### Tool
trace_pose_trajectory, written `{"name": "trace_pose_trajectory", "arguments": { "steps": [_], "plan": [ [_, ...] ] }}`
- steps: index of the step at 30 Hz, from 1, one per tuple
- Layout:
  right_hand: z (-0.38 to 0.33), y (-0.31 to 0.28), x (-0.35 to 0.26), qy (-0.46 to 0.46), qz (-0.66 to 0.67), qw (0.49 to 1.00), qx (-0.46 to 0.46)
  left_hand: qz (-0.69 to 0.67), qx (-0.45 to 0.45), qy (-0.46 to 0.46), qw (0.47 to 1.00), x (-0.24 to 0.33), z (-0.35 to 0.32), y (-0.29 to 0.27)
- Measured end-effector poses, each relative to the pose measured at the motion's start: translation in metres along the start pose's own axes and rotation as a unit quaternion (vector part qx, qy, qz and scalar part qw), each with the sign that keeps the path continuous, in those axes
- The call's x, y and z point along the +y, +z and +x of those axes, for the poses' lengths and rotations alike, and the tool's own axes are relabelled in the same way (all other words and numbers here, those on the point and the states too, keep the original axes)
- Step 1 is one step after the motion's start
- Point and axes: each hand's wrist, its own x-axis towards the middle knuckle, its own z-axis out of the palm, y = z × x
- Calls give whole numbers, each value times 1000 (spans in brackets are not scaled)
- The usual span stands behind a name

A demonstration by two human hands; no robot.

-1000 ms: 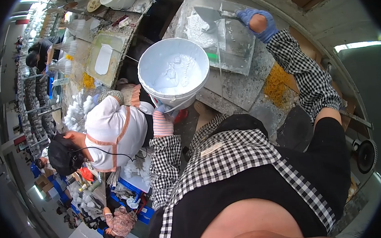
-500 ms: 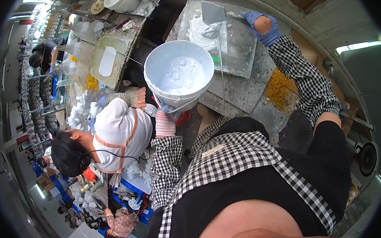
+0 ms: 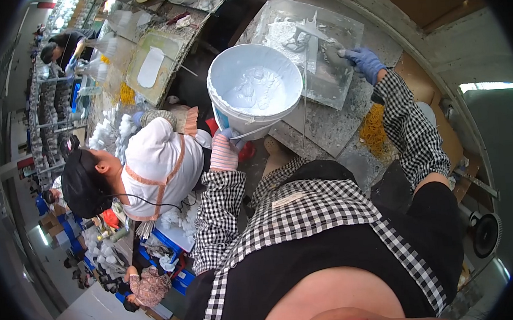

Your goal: Handling manufacturing materials and stirring adhesive paste with a spatula in a workshop setting.

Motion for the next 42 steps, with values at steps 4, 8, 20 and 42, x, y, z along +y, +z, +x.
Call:
{"name": "trace_pose_trajectory", "arguments": {
  "steps": [4,8,20,42],
  "plan": [
    [-9,4,7,55,255,958,-121,-11,0,18,1000,2,4,-2],
    [-13,5,1,63,298,942,-141,8,-33,22,999,3,9,0],
    [-19,-11,-27,-95,-83,990,63,42,11,20,999,15,15,11],
    [-54,86,-90,-369,-572,728,-79,102,-29,65,992,16,2,47]
  ]
}}
